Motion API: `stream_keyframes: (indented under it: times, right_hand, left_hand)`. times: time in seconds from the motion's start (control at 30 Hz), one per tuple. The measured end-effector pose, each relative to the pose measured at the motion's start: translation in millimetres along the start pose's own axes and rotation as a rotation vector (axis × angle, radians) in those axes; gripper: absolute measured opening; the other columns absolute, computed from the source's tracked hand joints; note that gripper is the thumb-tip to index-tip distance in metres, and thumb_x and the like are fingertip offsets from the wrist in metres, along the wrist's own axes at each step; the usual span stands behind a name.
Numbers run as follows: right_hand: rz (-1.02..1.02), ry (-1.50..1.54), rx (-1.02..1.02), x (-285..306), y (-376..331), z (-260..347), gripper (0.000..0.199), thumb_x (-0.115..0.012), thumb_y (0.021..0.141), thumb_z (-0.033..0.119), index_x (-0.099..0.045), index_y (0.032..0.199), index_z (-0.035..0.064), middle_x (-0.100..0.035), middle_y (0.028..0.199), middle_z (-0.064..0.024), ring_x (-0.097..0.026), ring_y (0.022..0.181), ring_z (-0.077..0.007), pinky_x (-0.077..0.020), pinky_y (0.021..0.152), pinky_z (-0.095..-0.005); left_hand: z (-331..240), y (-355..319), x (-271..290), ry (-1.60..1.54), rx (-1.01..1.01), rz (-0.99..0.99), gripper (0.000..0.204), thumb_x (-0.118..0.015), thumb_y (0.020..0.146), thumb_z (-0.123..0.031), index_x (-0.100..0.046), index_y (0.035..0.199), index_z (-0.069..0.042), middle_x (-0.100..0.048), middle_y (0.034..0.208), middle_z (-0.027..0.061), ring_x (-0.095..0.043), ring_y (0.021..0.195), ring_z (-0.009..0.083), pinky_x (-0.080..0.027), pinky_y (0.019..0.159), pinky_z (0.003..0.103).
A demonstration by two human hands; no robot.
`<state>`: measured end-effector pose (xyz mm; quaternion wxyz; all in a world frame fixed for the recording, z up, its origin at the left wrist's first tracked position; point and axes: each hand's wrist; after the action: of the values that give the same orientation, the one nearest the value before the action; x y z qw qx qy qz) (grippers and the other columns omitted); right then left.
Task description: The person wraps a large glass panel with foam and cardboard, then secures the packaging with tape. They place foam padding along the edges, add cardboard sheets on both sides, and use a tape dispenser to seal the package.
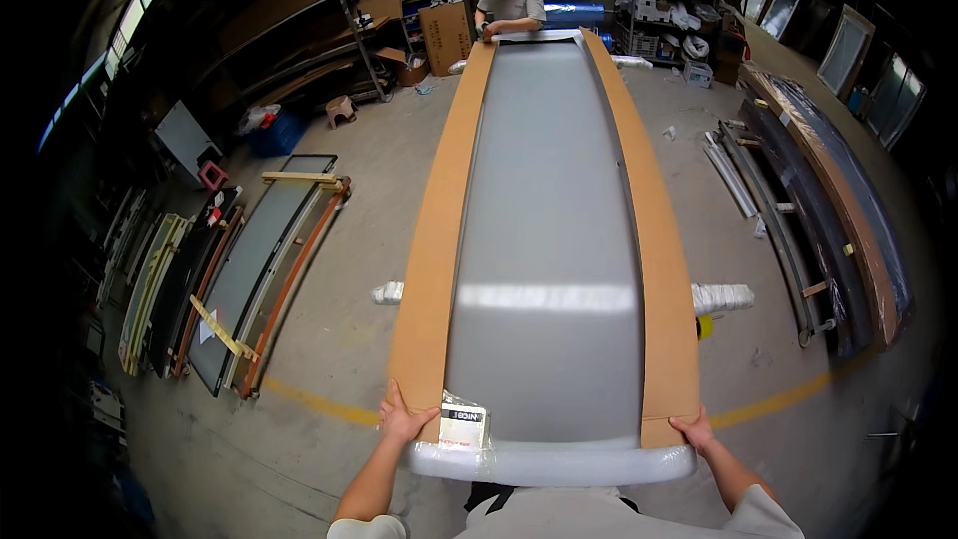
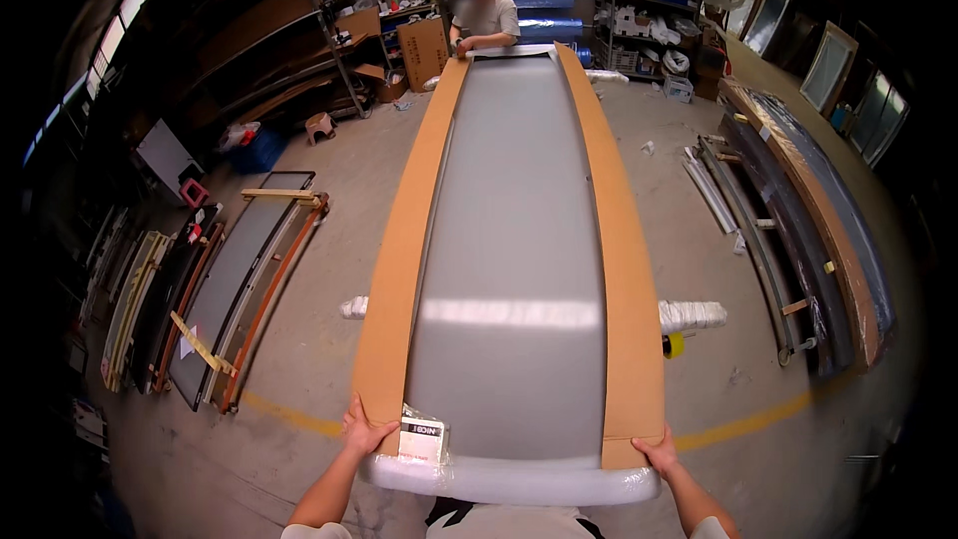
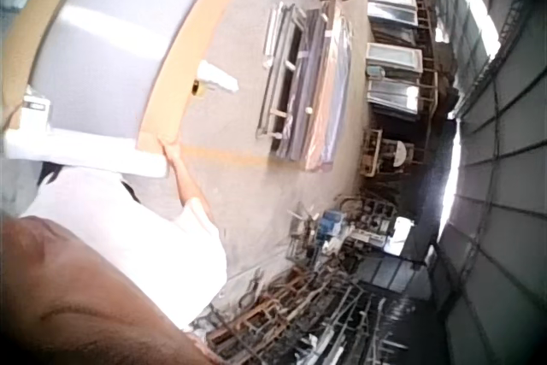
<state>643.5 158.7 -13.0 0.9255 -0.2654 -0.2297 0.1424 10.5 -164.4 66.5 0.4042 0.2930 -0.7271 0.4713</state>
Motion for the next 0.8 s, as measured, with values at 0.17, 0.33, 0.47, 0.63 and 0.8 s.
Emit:
stream_keyframes:
  times: [0.17,0.33,0.47,0.63,0.8]
  right_hand:
    - [0.129,-0.368,0.064,7.6,23.8,49.7,0.096,-0.103,0.069,0.033,-0.056,0.147,0.0011,-0.07,0.137,-0.0177,-0.068,0.124,-0.0288,-0.0557,0.107,-0.0399]
    - [0.24,-0.693,-0.141,15.2,39.8,79.7,0.095,-0.105,0.064,0.039,-0.065,0.141,0.0024,-0.075,0.129,-0.0152,-0.072,0.116,-0.0308,-0.0593,0.099,-0.0436]
    - [0.203,-0.73,-0.23,14.2,32.0,94.7,0.1,-0.106,0.061,0.043,-0.064,0.142,0.0022,-0.075,0.126,-0.0163,-0.073,0.112,-0.035,-0.0614,0.093,-0.0482]
    - [0.2,-0.713,-0.232,12.2,35.9,84.6,0.104,-0.106,0.059,0.046,-0.063,0.144,0.0019,-0.074,0.128,-0.0186,-0.073,0.109,-0.0385,-0.0629,0.088,-0.0499]
    - [0.2,-0.752,-0.41,10.0,37.3,94.1,0.104,-0.105,0.061,0.047,-0.062,0.144,0.0029,-0.072,0.133,-0.0181,-0.072,0.112,-0.0383,-0.0633,0.088,-0.0495]
  left_hand:
    - [5.1,21.3,8.3,0.067,0.007,0.137,0.164,-0.087,0.062,-0.081,0.015,0.171,-0.015,-0.036,0.155,0.0322,-0.041,0.145,0.0485,-0.04,0.119,0.053]
    - [-14.3,53.0,20.8,0.197,-0.036,0.283,0.177,-0.088,0.053,-0.086,0.026,0.167,-0.012,-0.021,0.166,0.0381,-0.033,0.154,0.0497,-0.033,0.126,0.05]
    - [-20.5,48.0,26.0,0.183,-0.015,0.302,0.179,-0.09,0.051,-0.085,0.026,0.167,-0.014,-0.001,0.171,0.0404,-0.021,0.159,0.0521,-0.03,0.128,0.051]
    - [-16.2,45.3,20.1,0.224,-0.028,0.244,0.178,-0.09,0.051,-0.085,0.022,0.168,-0.012,-0.019,0.167,0.0351,-0.029,0.156,0.0479,-0.031,0.127,0.05]
    - [-4.8,53.0,15.1,0.137,-0.077,0.27,0.176,-0.09,0.052,-0.084,0.023,0.168,-0.015,-0.003,0.17,0.0413,-0.02,0.159,0.0525,-0.032,0.126,0.055]
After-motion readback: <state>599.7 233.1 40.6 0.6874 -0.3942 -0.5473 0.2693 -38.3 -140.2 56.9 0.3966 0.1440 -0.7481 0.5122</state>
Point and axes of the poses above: each hand's wrist, its own y-axis towards the middle knuckle, its own x-axis out of the back of the hand, z = x × y
